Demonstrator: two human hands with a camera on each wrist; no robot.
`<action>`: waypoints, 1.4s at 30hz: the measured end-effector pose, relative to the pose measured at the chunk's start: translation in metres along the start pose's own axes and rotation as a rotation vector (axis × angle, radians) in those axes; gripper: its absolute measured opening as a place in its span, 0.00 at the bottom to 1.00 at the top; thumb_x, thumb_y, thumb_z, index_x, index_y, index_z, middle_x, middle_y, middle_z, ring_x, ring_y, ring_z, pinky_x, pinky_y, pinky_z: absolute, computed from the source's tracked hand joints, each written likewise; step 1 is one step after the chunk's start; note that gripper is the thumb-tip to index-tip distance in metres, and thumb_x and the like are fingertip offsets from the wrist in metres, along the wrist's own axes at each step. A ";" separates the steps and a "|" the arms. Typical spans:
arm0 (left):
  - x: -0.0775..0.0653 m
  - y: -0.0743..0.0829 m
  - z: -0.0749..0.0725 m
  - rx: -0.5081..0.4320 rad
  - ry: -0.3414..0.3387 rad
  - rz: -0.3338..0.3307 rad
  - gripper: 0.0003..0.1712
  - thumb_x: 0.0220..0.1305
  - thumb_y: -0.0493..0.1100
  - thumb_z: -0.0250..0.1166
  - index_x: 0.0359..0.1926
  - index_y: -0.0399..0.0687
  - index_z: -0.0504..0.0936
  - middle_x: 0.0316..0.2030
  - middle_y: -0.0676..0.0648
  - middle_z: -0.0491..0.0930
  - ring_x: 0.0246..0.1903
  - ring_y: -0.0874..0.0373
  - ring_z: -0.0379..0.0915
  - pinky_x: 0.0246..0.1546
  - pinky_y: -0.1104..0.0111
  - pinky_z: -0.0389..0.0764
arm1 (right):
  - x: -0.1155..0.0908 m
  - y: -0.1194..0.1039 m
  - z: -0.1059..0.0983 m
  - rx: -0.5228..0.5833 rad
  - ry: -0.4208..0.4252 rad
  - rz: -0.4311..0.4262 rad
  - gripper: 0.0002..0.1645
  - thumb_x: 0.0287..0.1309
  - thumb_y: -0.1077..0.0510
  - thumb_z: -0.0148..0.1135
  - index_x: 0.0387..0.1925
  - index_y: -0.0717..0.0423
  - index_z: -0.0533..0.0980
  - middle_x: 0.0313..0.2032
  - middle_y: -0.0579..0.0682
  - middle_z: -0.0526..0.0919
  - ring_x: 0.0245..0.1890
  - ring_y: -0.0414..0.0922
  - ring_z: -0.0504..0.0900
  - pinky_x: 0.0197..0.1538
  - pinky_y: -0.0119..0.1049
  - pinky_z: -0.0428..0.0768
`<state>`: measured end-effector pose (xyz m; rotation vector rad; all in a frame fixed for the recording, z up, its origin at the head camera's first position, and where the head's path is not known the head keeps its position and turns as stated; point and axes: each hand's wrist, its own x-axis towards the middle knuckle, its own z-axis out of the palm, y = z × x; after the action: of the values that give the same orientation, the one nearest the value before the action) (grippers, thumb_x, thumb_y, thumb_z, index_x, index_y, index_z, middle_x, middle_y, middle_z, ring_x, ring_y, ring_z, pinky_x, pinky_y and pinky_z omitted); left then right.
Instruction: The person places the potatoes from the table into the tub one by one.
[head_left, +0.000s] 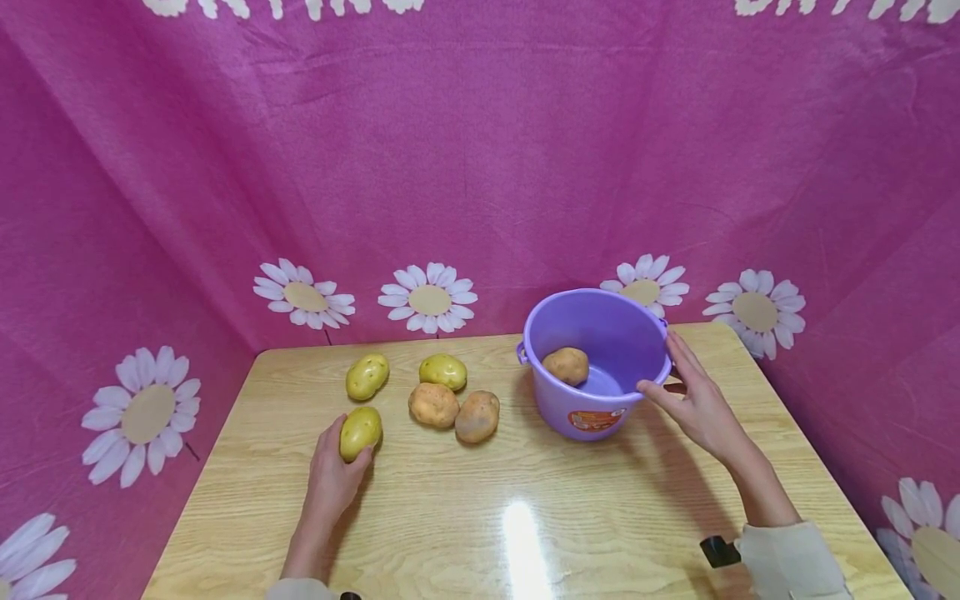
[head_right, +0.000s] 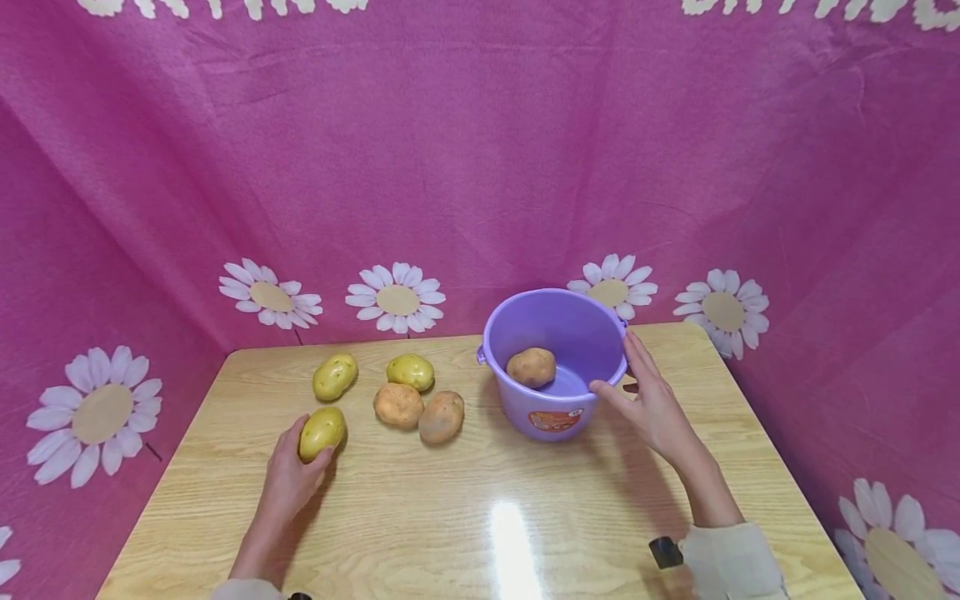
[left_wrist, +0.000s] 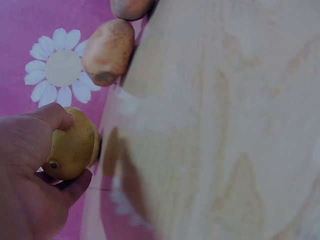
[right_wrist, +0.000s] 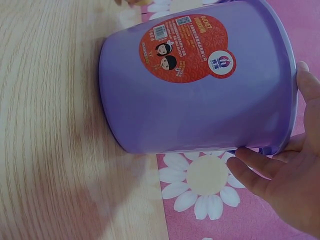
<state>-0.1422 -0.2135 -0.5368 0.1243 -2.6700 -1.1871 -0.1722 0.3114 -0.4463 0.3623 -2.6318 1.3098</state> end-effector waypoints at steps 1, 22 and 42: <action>0.001 0.002 -0.001 -0.003 0.001 -0.001 0.39 0.65 0.34 0.68 0.72 0.27 0.63 0.63 0.24 0.68 0.61 0.29 0.68 0.62 0.39 0.69 | 0.000 0.000 0.000 0.001 0.001 -0.002 0.54 0.69 0.56 0.68 0.81 0.62 0.45 0.80 0.66 0.47 0.55 0.64 0.79 0.45 0.15 0.75; 0.016 0.052 -0.020 -0.047 0.017 0.078 0.42 0.64 0.35 0.70 0.74 0.28 0.62 0.66 0.26 0.68 0.65 0.31 0.66 0.67 0.41 0.66 | -0.001 0.001 0.000 0.013 0.009 -0.011 0.54 0.68 0.57 0.68 0.81 0.62 0.46 0.80 0.64 0.47 0.57 0.65 0.78 0.47 0.15 0.75; 0.034 0.099 -0.024 -0.094 -0.062 0.108 0.44 0.68 0.38 0.69 0.78 0.32 0.57 0.72 0.29 0.62 0.70 0.34 0.61 0.71 0.43 0.62 | -0.001 -0.002 -0.001 0.006 -0.005 0.002 0.54 0.70 0.54 0.67 0.82 0.60 0.45 0.81 0.61 0.46 0.59 0.64 0.77 0.49 0.17 0.75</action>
<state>-0.1686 -0.1697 -0.4424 -0.0717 -2.6302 -1.2996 -0.1702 0.3109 -0.4446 0.3645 -2.6329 1.3193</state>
